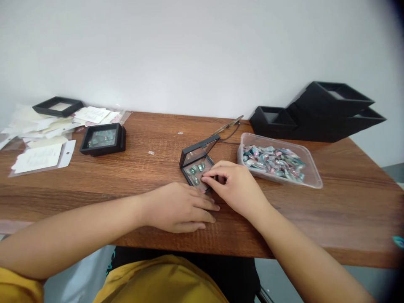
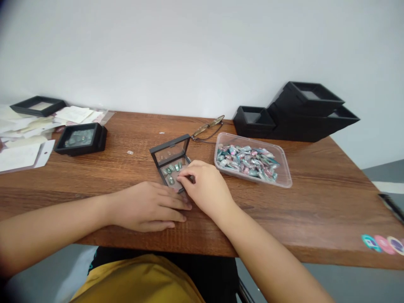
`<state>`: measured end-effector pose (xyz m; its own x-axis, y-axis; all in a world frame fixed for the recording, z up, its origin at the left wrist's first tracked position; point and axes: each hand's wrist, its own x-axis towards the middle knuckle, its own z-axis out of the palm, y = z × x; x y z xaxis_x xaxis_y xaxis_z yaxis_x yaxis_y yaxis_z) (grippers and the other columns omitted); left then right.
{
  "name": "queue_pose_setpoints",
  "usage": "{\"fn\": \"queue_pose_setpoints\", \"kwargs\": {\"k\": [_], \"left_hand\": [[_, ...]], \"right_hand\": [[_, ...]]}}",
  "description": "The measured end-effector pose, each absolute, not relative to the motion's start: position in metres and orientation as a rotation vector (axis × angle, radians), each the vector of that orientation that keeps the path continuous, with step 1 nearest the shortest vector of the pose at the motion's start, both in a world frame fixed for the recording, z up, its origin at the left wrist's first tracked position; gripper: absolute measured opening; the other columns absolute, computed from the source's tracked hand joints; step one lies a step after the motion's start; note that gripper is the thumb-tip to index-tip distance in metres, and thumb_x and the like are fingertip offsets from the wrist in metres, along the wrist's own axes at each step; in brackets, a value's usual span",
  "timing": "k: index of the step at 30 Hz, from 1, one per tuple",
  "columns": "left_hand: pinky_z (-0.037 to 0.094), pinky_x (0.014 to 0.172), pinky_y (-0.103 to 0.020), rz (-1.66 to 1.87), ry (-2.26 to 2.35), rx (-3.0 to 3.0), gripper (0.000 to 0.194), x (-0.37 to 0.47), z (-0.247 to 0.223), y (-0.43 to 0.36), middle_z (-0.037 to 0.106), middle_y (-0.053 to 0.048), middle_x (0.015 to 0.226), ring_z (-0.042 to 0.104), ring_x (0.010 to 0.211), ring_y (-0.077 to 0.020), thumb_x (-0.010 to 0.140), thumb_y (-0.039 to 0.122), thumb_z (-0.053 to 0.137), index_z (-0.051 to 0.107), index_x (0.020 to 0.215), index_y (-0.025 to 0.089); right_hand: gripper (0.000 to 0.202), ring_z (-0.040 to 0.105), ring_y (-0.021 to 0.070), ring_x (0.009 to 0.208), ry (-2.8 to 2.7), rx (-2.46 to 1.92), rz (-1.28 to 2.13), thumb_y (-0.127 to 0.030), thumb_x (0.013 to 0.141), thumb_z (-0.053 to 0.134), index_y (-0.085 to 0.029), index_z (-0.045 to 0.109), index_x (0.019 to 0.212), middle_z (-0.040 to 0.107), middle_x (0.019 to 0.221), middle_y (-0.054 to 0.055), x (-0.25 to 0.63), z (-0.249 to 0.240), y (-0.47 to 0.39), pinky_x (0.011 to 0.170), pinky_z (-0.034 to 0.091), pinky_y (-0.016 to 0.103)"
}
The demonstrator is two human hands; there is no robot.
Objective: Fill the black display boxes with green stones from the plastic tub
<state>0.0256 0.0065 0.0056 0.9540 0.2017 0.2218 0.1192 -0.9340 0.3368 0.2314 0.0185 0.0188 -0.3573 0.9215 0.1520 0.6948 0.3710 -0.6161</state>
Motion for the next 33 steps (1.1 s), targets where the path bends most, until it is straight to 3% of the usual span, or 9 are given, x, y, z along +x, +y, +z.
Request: {"fn": "queue_pose_setpoints", "kwargs": {"k": [8,18,26,30,33], "left_hand": [[0.046,0.115,-0.033,0.343,0.237,2.772,0.031,0.026,0.006,0.007,0.068,-0.003,0.136,0.064,0.125,-0.0177,0.103,0.032,0.048,0.069,0.121,0.020],[0.043,0.118,-0.033,0.326,0.230,2.796,0.031,0.026,0.006,0.007,0.067,-0.002,0.138,0.062,0.129,-0.0178,0.104,0.032,0.045,0.069,0.120,0.020],[0.045,0.117,-0.032,0.352,0.248,2.769,0.031,0.025,0.005,0.007,0.063,-0.002,0.143,0.060,0.132,-0.0155,0.103,0.033,0.048,0.066,0.125,0.021],[0.044,0.118,-0.031,0.368,0.262,2.788,0.029,0.025,0.005,0.005,0.064,-0.001,0.142,0.062,0.130,-0.0161,0.102,0.032,0.051,0.067,0.123,0.021],[0.046,0.116,-0.030,0.378,0.277,2.832,0.028,0.026,0.006,0.003,0.066,-0.002,0.139,0.064,0.126,-0.0160,0.101,0.032,0.052,0.067,0.121,0.021]], "right_hand": [[0.023,0.072,0.0182,0.083,-2.256,-1.306,0.698,-0.012,0.087,0.062,-0.024,0.080,0.094,0.079,0.101,0.003,0.243,0.021,0.020,0.073,0.056,0.033],[0.023,0.072,0.0217,0.096,-2.219,-1.346,0.679,-0.015,0.090,0.060,-0.024,0.080,0.097,0.079,0.104,0.003,0.233,0.016,0.018,0.084,0.056,0.036],[0.012,0.065,0.0148,0.064,-1.981,-1.275,0.386,-0.029,0.085,0.074,-0.025,0.079,0.094,0.079,0.091,0.003,0.282,0.060,0.012,0.056,0.050,0.029],[0.018,0.065,0.0178,0.065,-1.588,-1.577,0.182,-0.041,0.080,0.080,-0.023,0.078,0.083,0.074,0.075,0.004,0.352,0.086,0.028,0.057,0.050,0.032],[0.022,0.070,0.0205,0.072,-1.868,-1.919,0.417,-0.048,0.079,0.079,-0.027,0.081,0.087,0.078,0.081,0.003,0.407,0.095,0.054,0.057,0.049,0.030]]}}
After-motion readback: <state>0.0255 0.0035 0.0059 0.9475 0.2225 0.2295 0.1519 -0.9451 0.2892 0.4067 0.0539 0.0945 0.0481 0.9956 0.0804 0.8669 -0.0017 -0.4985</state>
